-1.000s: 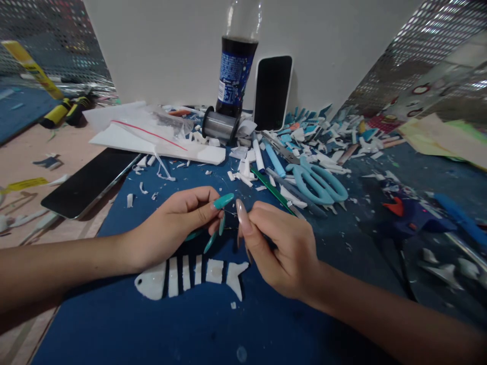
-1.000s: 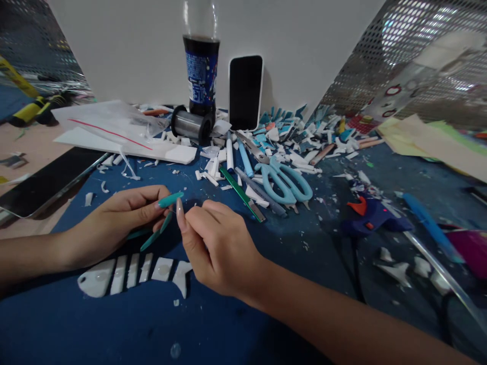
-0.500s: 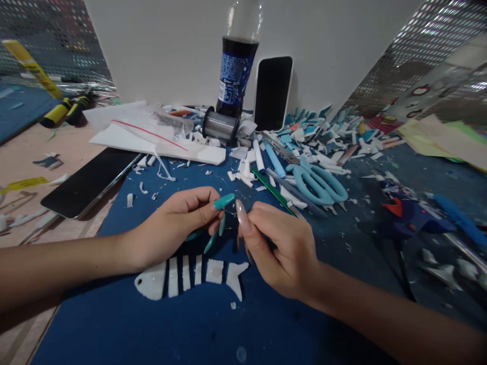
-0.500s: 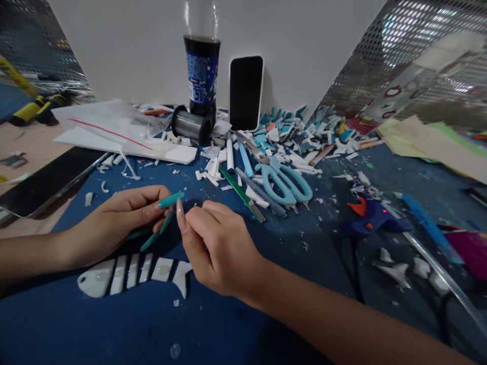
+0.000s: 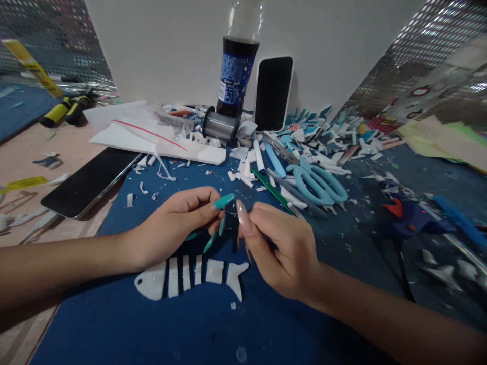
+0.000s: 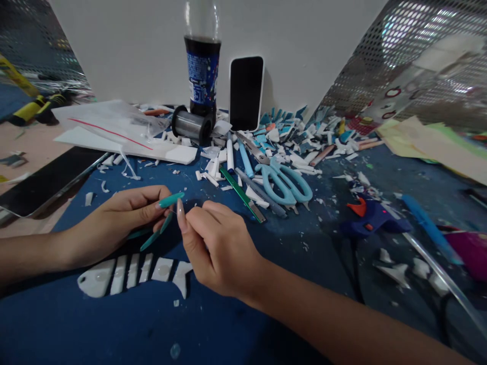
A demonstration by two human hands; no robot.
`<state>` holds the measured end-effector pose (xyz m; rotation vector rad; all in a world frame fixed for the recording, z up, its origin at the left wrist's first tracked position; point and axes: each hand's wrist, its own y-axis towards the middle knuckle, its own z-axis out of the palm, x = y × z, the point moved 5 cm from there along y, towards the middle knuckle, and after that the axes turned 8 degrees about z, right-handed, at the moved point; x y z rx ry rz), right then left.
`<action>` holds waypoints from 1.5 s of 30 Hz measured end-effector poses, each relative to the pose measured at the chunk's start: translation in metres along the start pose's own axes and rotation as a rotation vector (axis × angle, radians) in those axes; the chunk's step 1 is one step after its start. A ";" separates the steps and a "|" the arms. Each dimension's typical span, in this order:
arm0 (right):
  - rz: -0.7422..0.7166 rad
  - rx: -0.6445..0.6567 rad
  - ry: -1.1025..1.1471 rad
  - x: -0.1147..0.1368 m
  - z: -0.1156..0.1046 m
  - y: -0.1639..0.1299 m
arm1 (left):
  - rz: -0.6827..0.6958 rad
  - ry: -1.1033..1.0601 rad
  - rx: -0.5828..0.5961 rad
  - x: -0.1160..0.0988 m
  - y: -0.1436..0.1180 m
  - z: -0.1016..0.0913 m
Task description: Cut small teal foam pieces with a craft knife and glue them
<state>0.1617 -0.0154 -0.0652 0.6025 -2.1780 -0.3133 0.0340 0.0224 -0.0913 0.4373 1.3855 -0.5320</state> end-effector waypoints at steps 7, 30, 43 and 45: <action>-0.025 0.002 -0.024 0.000 0.000 0.001 | -0.001 0.030 0.002 0.000 -0.003 -0.001; -0.040 0.169 -0.112 -0.003 0.011 0.004 | 0.023 0.162 0.039 0.002 -0.003 0.000; 0.085 0.257 -0.088 -0.009 0.013 0.003 | 0.124 0.423 -0.018 -0.007 0.000 -0.005; 0.124 0.281 -0.069 -0.011 0.013 0.003 | 0.142 0.483 -0.060 -0.008 -0.001 -0.007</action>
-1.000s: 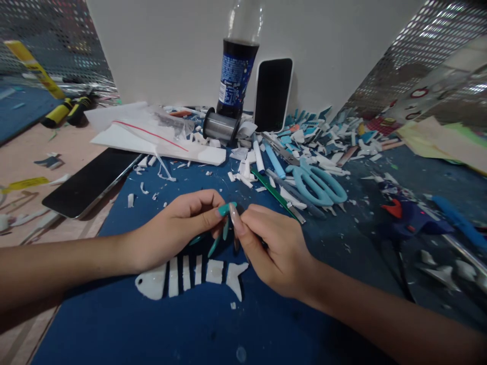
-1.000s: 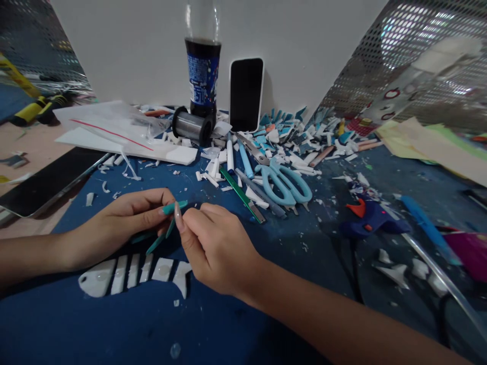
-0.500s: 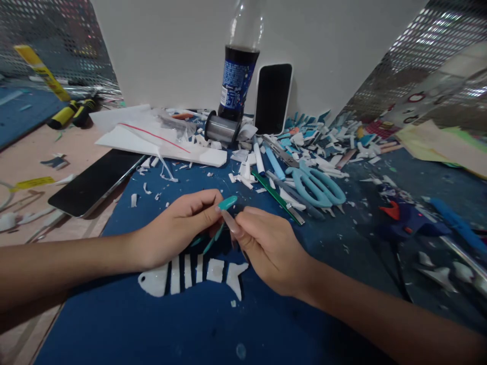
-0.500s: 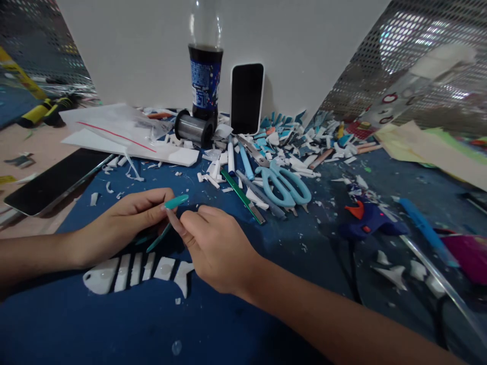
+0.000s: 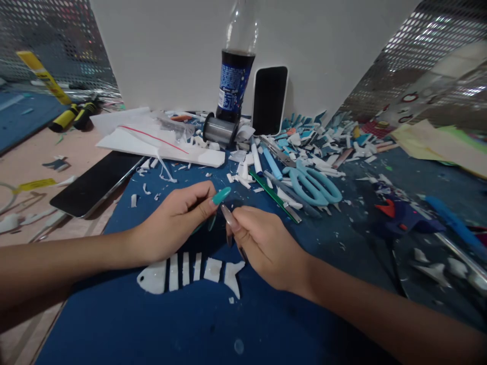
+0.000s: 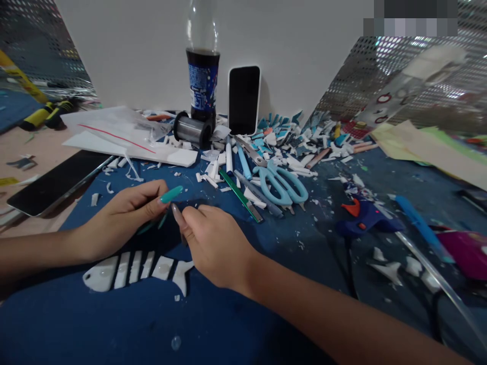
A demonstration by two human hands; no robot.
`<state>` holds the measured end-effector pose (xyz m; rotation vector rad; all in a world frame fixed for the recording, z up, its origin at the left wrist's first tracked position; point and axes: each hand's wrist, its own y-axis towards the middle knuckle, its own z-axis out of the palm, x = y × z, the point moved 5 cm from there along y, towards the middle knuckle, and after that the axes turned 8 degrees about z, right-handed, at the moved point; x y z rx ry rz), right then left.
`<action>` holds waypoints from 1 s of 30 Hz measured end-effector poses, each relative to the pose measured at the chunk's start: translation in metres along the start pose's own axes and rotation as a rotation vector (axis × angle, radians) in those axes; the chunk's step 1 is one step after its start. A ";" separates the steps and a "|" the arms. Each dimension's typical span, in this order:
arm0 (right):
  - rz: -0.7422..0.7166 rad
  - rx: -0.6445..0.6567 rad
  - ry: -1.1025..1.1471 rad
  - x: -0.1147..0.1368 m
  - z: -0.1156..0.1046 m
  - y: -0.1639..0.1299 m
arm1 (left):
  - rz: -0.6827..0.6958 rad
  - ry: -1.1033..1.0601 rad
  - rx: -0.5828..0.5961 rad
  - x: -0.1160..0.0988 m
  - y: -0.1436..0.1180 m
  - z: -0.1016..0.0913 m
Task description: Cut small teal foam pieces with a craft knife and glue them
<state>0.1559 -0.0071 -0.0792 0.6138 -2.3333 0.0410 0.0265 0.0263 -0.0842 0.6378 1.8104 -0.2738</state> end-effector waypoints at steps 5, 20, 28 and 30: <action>0.040 0.020 0.060 -0.002 0.000 0.001 | 0.018 0.114 -0.008 -0.002 -0.003 -0.001; 0.070 -0.027 0.110 -0.003 -0.003 0.000 | 0.197 0.411 -0.038 -0.010 -0.005 -0.003; 0.044 0.046 0.040 -0.003 0.002 0.002 | 0.524 0.638 -0.085 -0.021 -0.006 -0.005; 0.042 0.045 0.045 -0.003 0.002 0.002 | 0.532 0.641 -0.111 -0.021 -0.006 -0.007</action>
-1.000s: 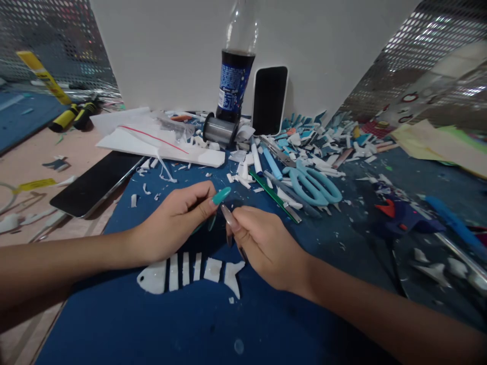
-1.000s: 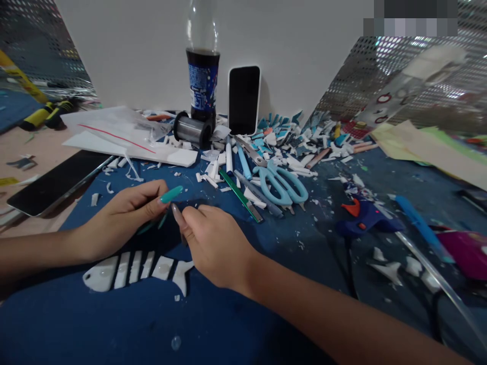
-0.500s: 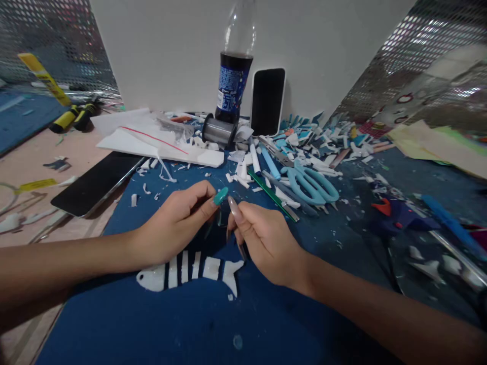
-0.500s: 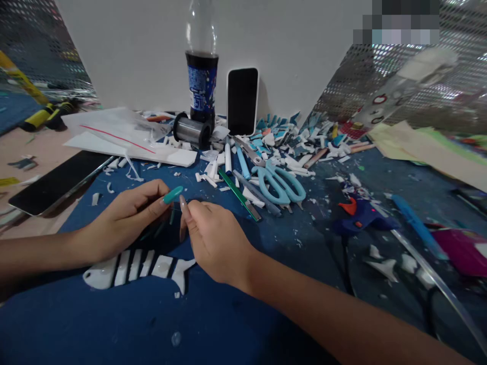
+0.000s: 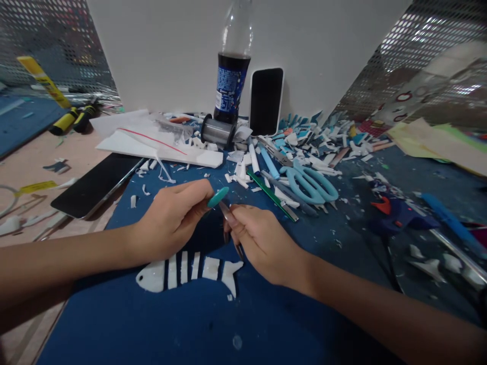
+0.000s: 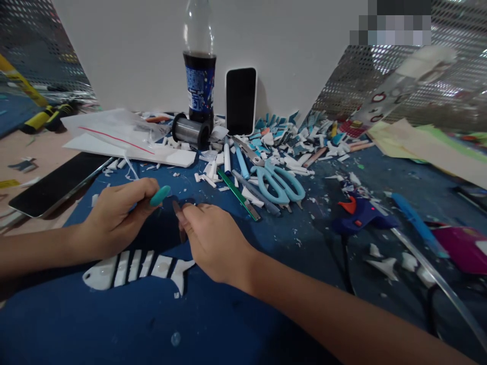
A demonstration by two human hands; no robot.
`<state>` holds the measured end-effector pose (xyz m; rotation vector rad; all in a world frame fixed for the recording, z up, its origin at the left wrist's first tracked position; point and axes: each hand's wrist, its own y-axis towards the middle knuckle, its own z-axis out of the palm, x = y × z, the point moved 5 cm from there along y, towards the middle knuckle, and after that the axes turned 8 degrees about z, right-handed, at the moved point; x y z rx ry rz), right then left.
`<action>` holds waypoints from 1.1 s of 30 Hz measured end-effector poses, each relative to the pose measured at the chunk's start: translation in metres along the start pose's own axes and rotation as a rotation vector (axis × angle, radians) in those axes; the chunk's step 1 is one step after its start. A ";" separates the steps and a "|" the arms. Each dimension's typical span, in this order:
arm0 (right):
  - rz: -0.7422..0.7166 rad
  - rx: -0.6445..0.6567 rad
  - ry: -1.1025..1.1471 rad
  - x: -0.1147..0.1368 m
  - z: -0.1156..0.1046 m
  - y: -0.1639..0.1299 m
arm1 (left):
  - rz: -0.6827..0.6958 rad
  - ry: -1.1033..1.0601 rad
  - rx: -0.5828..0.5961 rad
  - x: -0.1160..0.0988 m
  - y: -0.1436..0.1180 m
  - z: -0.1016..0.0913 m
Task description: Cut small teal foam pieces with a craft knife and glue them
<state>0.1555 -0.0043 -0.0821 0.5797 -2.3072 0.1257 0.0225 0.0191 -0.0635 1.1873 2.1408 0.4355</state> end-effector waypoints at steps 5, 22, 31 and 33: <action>0.020 0.014 0.013 -0.003 0.001 0.001 | -0.013 0.004 -0.067 0.001 0.000 -0.004; 0.080 0.130 0.544 -0.004 0.000 -0.001 | -0.043 -0.026 -0.182 0.001 0.000 -0.008; 0.024 -0.070 0.533 -0.005 -0.007 -0.001 | -0.346 -0.543 -0.111 0.010 0.000 0.006; 0.012 -0.127 0.557 -0.003 -0.010 -0.002 | -0.446 -0.652 -0.216 0.018 -0.003 0.003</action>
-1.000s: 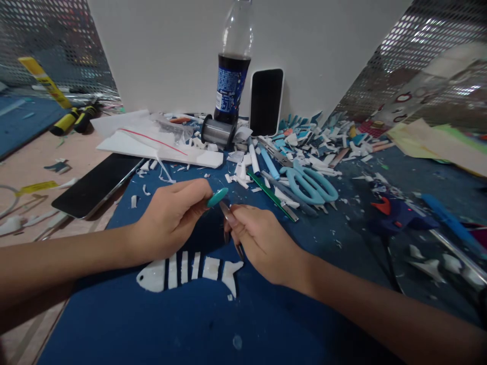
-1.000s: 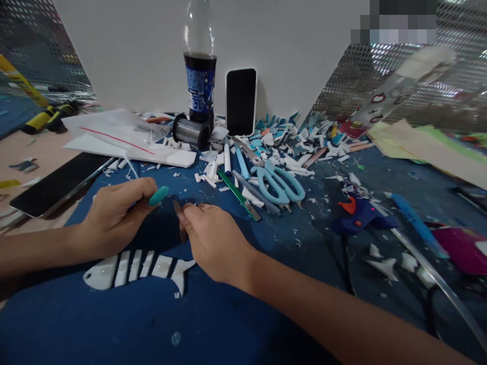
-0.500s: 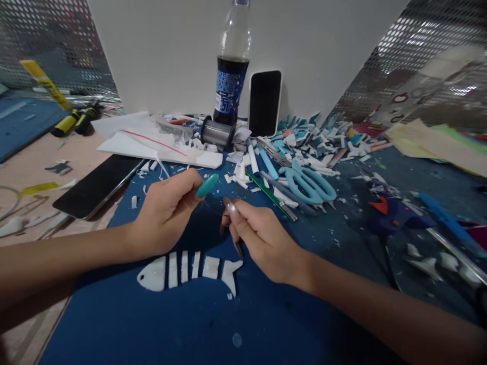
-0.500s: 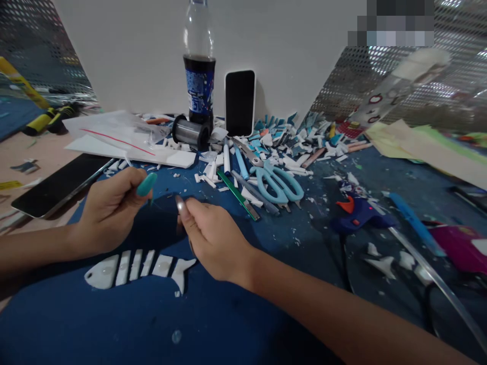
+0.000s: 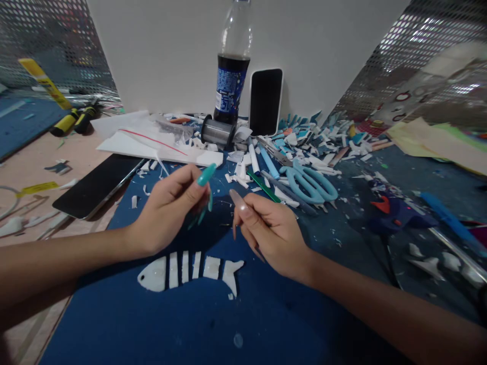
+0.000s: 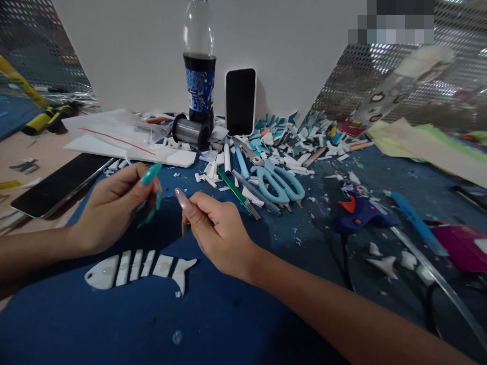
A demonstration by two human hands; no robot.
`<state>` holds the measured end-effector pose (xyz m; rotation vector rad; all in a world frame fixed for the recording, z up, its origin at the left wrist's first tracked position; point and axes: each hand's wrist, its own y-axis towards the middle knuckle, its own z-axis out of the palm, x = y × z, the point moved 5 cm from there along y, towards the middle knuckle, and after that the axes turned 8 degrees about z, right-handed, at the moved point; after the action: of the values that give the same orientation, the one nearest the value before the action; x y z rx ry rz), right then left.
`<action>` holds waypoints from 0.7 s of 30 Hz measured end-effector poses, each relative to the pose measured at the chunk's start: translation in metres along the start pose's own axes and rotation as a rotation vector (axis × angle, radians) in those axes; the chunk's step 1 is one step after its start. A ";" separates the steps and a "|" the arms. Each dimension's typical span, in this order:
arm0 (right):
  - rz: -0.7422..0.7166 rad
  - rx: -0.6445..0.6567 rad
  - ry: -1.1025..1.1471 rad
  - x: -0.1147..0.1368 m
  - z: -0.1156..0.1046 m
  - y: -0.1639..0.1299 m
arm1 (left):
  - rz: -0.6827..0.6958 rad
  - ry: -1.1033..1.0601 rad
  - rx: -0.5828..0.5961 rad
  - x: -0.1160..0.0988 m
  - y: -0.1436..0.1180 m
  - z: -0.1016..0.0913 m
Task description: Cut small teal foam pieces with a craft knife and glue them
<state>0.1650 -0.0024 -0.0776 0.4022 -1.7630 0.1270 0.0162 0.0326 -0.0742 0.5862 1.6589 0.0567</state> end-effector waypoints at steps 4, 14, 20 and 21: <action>-0.019 -0.027 0.043 0.002 -0.002 -0.001 | -0.111 -0.120 -0.192 0.008 0.000 -0.012; -0.106 -0.005 -0.127 0.009 -0.001 -0.007 | -0.362 -0.375 0.281 0.014 -0.012 0.021; -0.110 0.031 -0.157 0.008 0.002 -0.007 | -0.368 -0.380 0.330 0.013 -0.013 0.022; -0.119 0.023 -0.171 0.008 0.002 -0.007 | -0.364 -0.374 0.332 0.013 -0.013 0.022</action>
<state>0.1642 -0.0108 -0.0710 0.5473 -1.9010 0.0286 0.0314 0.0200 -0.0946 0.4958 1.3904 -0.5702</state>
